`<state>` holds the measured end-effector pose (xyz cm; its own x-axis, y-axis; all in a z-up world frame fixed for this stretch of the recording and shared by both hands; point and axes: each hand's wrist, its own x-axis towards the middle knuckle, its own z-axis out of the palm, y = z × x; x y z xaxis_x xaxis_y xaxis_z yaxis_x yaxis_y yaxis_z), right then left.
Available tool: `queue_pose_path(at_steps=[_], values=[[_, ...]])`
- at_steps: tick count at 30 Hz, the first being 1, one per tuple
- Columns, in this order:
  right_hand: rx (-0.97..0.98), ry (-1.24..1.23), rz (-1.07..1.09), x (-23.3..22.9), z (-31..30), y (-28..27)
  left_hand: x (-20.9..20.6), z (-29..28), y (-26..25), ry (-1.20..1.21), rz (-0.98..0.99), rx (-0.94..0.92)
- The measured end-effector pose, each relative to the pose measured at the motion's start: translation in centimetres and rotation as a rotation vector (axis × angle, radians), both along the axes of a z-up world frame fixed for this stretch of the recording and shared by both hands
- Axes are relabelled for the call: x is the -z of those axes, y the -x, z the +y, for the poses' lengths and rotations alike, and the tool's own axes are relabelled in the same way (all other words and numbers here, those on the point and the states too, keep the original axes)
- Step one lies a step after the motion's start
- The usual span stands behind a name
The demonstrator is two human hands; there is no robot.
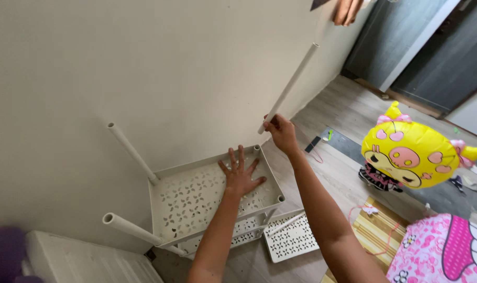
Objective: The person assembles a white plastic storage unit by inserting vertical poles into the corners of perforated trays. They connect multiple trays together using the poles to form a multi-tiered structure on the floor.
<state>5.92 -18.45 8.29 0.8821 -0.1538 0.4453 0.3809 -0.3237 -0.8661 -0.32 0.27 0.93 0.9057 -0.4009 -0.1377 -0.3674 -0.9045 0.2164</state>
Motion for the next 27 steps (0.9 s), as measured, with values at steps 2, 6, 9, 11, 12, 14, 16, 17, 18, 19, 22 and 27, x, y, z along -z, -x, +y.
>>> queue_pose_path(at_steps=[2,6,9,11,12,14,16,17,18,19,22,27], values=[[-0.052,-0.118,0.031,0.9,-1.0,1.3,-0.6,0.0,-0.9,0.037,0.027,0.007],[-0.062,-0.409,0.111,6.3,-5.7,6.3,-0.9,-1.4,-0.7,0.197,-0.121,-0.012],[0.024,-0.698,0.295,14.0,-9.2,12.0,0.4,-3.1,3.1,0.485,-0.349,0.099],[0.080,-0.845,0.444,19.9,-11.4,16.7,1.1,-4.9,7.5,0.570,-0.383,0.224],[0.102,-0.892,0.522,23.1,-11.8,18.9,1.4,-5.5,9.8,0.510,-0.437,0.315],[0.189,-0.959,0.748,29.2,-12.5,21.7,1.9,-6.8,12.1,0.404,-0.555,0.493],[0.297,-0.979,0.958,33.9,-12.8,23.4,1.9,-7.9,12.1,0.231,-0.757,0.453],[0.331,-0.965,1.017,35.8,-12.5,24.1,1.9,-8.0,12.1,0.140,-0.865,0.422],[0.364,-0.950,1.076,37.4,-12.1,25.1,2.0,-7.9,12.2,0.151,-0.888,0.422],[0.363,-0.928,1.107,38.6,-11.7,25.6,2.0,-8.0,11.9,0.157,-0.918,0.414],[0.372,-0.877,1.195,41.2,-10.5,26.3,1.8,-8.1,11.9,0.146,-0.953,0.403],[0.420,-0.848,1.214,44.1,-10.2,24.4,1.9,-8.5,11.3,0.121,-0.967,0.385]])
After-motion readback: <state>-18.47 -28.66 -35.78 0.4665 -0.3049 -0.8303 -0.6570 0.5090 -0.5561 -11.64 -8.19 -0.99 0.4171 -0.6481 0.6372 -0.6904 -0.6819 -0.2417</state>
